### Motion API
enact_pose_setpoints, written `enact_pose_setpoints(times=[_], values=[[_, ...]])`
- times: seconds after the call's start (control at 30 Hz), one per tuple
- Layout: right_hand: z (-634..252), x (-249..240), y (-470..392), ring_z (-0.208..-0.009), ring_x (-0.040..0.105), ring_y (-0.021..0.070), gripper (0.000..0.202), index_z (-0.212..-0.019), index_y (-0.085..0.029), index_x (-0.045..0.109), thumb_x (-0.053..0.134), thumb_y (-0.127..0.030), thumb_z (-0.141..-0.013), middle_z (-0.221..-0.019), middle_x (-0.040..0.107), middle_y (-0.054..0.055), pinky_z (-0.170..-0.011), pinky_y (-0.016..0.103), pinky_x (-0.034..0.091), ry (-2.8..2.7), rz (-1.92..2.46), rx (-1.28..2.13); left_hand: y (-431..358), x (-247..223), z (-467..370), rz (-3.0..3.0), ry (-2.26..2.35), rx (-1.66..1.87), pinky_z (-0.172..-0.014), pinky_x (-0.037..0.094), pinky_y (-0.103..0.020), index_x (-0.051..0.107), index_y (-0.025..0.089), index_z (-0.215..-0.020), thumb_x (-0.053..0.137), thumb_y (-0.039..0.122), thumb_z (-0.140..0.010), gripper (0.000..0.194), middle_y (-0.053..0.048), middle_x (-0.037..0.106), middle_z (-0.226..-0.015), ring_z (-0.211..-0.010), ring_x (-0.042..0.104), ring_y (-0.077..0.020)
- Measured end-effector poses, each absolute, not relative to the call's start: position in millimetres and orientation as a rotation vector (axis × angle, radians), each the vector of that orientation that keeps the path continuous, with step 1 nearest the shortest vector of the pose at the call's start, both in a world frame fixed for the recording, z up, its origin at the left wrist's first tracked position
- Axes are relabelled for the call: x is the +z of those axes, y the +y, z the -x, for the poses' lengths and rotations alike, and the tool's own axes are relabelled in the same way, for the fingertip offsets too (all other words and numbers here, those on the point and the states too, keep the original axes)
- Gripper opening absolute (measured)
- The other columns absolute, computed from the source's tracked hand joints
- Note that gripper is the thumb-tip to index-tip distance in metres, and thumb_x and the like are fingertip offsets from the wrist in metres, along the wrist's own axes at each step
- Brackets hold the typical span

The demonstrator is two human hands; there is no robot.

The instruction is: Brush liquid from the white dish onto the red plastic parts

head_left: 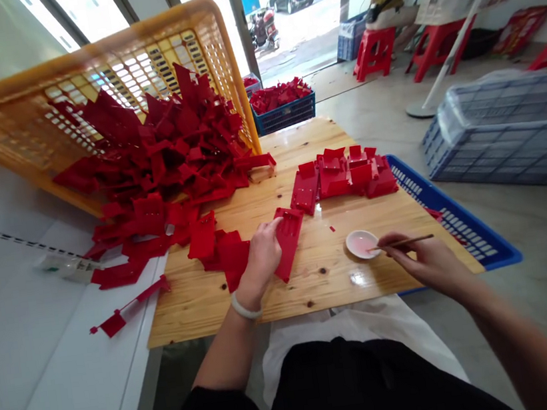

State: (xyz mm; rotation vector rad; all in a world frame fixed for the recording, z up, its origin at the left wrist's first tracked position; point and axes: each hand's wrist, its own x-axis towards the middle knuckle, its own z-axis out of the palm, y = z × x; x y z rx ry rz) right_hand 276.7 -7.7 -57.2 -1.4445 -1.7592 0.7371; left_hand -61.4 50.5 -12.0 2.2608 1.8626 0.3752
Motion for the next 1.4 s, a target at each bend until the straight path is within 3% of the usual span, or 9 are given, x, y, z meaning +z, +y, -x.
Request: enact_pose_setpoints(times=[0.13,0.23,0.33,0.47,0.63,0.77,0.93,1.07,1.4], values=[[-278,-52,-8,-0.082,0.079,0.0282,0.036,-0.094,-0.026,0.078,0.064,-0.059,-0.092,-0.092,0.082,0.008,-0.074,0.038,0.062,-1.76,1.417,0.765,31,-22,54,-2.276,1.837,0.338,-0.111,0.055,-0.041,0.065,0.016,-0.143,0.054,0.026,-0.108,0.038,-0.018,0.067,-0.145,-0.129,0.069,-0.0291],[-278,-55,-4,-0.072,0.078,0.0272,0.051,-0.096,-0.022,0.076,0.062,-0.071,-0.094,-0.085,0.08,0.01,-0.066,0.036,0.062,-1.697,1.436,0.774,24,-24,45,-2.257,1.929,0.251,-0.122,0.044,-0.057,0.06,0.008,-0.143,0.077,0.049,-0.096,0.065,-0.031,0.054,-0.158,-0.145,0.055,-0.0437],[-278,-58,-1,-0.059,0.074,0.0248,0.058,-0.094,-0.021,0.074,0.062,-0.078,-0.093,-0.076,0.077,0.01,-0.057,0.035,0.06,-1.638,1.474,0.76,25,-21,41,-2.109,1.935,0.245,-0.123,0.039,-0.064,0.056,0.005,-0.144,0.086,0.044,-0.088,0.074,-0.036,0.047,-0.161,-0.149,0.049,-0.0501],[-280,-59,0,-0.057,0.073,0.0244,0.057,-0.091,-0.022,0.073,0.065,-0.078,-0.091,-0.071,0.076,0.008,-0.055,0.034,0.058,-1.597,1.514,0.733,35,-19,47,-1.974,1.805,0.395,-0.117,0.048,-0.057,0.056,0.011,-0.145,0.079,0.027,-0.089,0.062,-0.028,0.062,-0.149,-0.14,0.06,-0.0432],[-281,-53,0,-0.061,0.075,0.0253,0.058,-0.091,-0.022,0.075,0.068,-0.079,-0.088,-0.075,0.077,0.009,-0.057,0.034,0.061,-1.578,1.521,0.731,37,-26,54,-1.549,1.535,0.758,-0.098,0.061,-0.041,0.045,0.018,-0.156,0.071,0.046,-0.096,0.071,-0.016,0.077,-0.125,-0.108,0.078,-0.028],[-283,-52,3,-0.059,0.076,0.0261,0.059,-0.089,-0.021,0.075,0.071,-0.08,-0.085,-0.073,0.078,0.009,-0.054,0.034,0.062,-1.55,1.495,0.726,15,-26,50,-0.844,1.055,1.036,-0.084,0.064,-0.043,0.051,0.019,-0.153,0.069,0.063,-0.093,0.076,-0.017,0.078,-0.124,-0.099,0.08,-0.0314],[-274,-38,-6,-0.063,0.078,0.0276,0.052,-0.095,-0.023,0.076,0.074,-0.075,-0.087,-0.076,0.079,0.007,-0.057,0.036,0.066,-1.409,1.443,0.688,-9,-19,36,-0.554,0.743,0.977,-0.092,0.062,-0.043,0.073,0.007,-0.13,0.057,0.065,-0.095,0.07,-0.024,0.08,-0.119,-0.106,0.079,-0.0362],[-243,-2,-34,-0.08,0.08,0.0256,0.033,-0.104,-0.026,0.079,0.082,-0.056,-0.092,-0.086,0.08,0.005,-0.075,0.035,0.07,-1.151,1.319,0.77,-20,-6,17,-0.458,0.745,1.033,-0.092,0.061,-0.037,0.08,0.005,-0.118,0.053,0.064,-0.097,0.068,-0.024,0.08,-0.121,-0.099,0.08,-0.032],[-181,21,-49,-0.071,0.077,0.0194,0.01,-0.108,-0.027,0.08,0.076,-0.034,-0.101,-0.086,0.079,0.002,-0.066,0.03,0.068,-1.294,0.987,0.804,-39,13,-6,-0.38,0.719,1.052,-0.098,0.06,-0.037,0.081,0.008,-0.116,0.058,0.069,-0.096,0.069,-0.019,0.083,-0.103,-0.108,0.079,-0.0341]])
